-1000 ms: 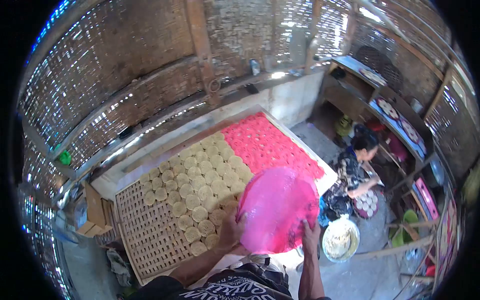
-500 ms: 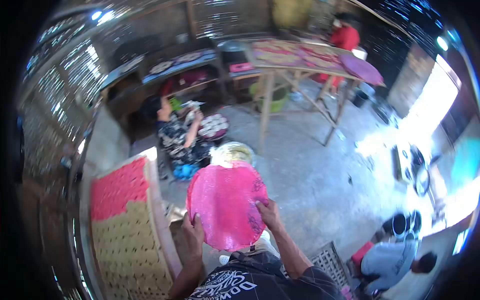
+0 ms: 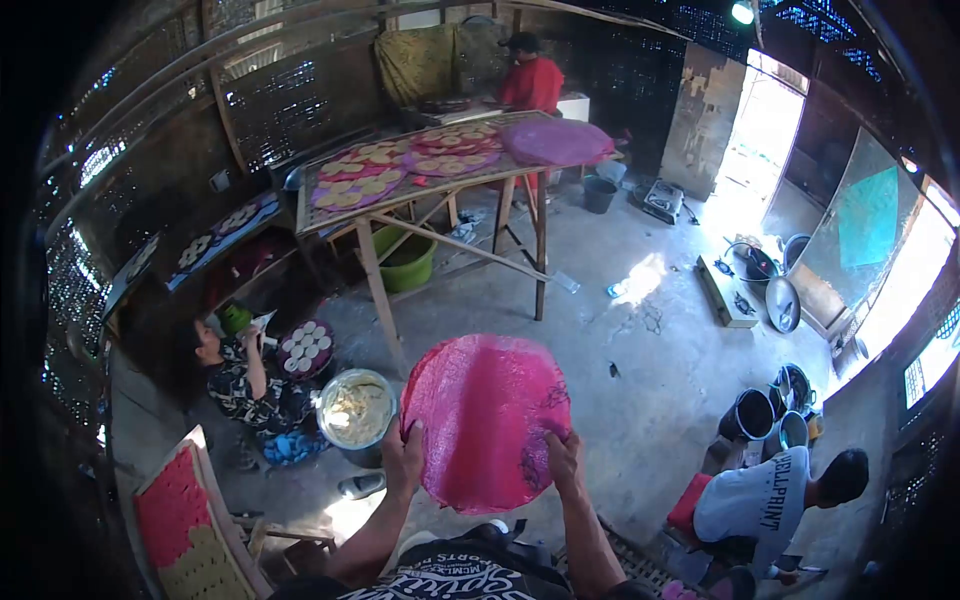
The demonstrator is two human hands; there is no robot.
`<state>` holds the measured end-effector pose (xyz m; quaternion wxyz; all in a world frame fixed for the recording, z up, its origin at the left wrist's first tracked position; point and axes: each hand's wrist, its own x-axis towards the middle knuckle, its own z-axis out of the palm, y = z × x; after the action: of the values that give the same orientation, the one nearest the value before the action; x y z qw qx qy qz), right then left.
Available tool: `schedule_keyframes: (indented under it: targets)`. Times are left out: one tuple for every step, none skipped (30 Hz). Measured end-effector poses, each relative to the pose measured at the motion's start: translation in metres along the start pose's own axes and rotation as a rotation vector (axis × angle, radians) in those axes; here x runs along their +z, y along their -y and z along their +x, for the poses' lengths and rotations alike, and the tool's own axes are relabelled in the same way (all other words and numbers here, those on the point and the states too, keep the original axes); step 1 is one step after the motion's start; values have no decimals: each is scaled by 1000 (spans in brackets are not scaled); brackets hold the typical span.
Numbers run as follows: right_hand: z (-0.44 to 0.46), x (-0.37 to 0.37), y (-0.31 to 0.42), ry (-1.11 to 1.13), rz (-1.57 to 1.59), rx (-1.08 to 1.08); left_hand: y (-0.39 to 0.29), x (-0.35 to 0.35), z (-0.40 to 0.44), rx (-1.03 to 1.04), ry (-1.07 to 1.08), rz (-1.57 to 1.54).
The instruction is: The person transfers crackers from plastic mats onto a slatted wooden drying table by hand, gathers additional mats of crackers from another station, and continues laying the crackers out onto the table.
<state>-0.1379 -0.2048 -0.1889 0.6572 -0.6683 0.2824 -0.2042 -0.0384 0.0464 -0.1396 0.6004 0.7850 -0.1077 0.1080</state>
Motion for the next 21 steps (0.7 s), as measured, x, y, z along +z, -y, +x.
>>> schedule_keyframes:
  targets:
    - [9,-10,9,-50,-4,2,3,17,11,18,30,-43]
    - [21,-21,8,-86,2,4,-1,31,21,4,72,-86]
    - [32,-31,9,-123,9,6,-6,47,34,-10,116,-128]
    - [43,-37,11,-160,16,8,-9,62,46,-25,160,-170]
    - [54,-42,16,-208,-1,-26,-2,79,59,-26,217,-175]
    - [70,-48,14,-221,20,-25,-4,94,73,-18,236,-180]
    - [81,-56,7,-232,39,-25,-6,106,85,-9,252,-187]
    - [101,-63,5,-239,56,-24,-11,123,102,-4,266,-193]
    - [112,-59,30,-291,100,5,-17,138,120,27,258,-215]
    - [131,-62,44,-298,84,-17,-18,154,140,38,268,-236]
    - [154,-66,53,-303,69,-36,-15,169,161,46,277,-255]
    - [177,-68,64,-304,54,-58,-19,181,184,55,282,-273]
    - [203,-64,79,-362,96,-60,-26,194,207,59,257,-251]
    - [228,-60,91,-418,137,-59,-30,208,233,72,252,-265]
    - [264,-67,92,-326,193,-132,-35,220,261,86,248,-277]
    - [299,-68,95,-389,202,-159,-42,233,291,102,243,-288]
    - [328,-77,114,-290,79,-169,-55,245,320,113,230,-294]
    - [357,-72,128,-349,64,-240,-69,254,348,123,216,-297]
    - [389,-72,150,-230,210,-199,-80,263,377,132,214,-254]
    - [414,-62,174,-231,243,-284,-90,274,409,142,213,-210]
    - [433,-52,202,-248,172,-357,-97,287,441,155,197,-232]
